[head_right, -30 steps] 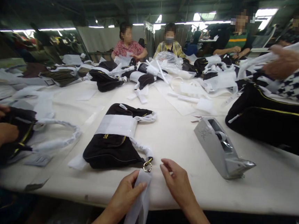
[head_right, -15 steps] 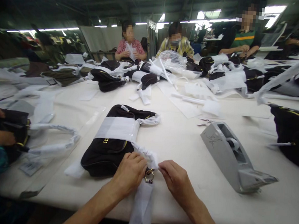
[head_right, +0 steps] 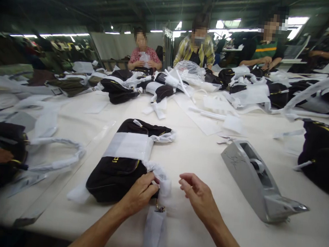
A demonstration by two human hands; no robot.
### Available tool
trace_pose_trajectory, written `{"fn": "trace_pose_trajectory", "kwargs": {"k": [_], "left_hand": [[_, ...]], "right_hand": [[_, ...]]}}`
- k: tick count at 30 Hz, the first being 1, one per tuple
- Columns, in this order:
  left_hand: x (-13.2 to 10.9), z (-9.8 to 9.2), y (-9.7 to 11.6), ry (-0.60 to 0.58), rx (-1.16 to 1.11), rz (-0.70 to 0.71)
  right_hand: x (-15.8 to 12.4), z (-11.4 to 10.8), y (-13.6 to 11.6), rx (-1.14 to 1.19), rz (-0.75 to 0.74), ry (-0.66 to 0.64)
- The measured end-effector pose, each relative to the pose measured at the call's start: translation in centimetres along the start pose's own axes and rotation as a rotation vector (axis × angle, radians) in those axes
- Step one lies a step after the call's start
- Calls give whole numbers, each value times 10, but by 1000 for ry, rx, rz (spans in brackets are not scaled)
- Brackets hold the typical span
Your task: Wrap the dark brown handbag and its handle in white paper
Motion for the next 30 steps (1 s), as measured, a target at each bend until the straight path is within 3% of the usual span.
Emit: {"fn": "trace_pose_trajectory", "kwargs": {"k": [2, 5, 8, 10, 12, 16, 19, 22, 26, 28, 30], "left_hand": [[-3, -2, 3, 21, -214, 28], [-8, -9, -2, 97, -526, 35], [-15, -15, -13, 155, -761, 15], [-19, -20, -19, 171, -841, 5], [-25, -27, -24, 234, -887, -21], [-38, -40, -37, 461, -1074, -68], [-46, -38, -46, 556, -1167, -114], [-56, -39, -46, 628, -1016, -103], [-83, -57, -22, 754, -367, -64], [-91, -63, 1, 678, 4, 23], [-95, -62, 15, 522, 237, 113]], "right_hand": [[10, 12, -2, 195, 15, -66], [14, 54, -22, 326, -107, -299], [15, 76, -36, 203, -158, -209], [18, 80, -43, 100, -145, -81], [22, 83, -49, 99, -152, -38], [29, 99, -53, 487, -181, -214], [26, 110, -47, 671, -153, -308], [20, 121, -44, 730, -147, -336], [17, 129, -49, 760, -152, -304], [17, 131, -52, 734, -158, -290], [19, 133, -52, 702, -161, -278]]}}
Point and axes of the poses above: each hand's wrist, its own x-axis towards the middle knuckle, its own z-axis out of the palm, y = z × x, the point moved 7 cm from there along x, towards the middle knuckle, and after that the axes turned 10 degrees about -y, right-handed, at the moved point
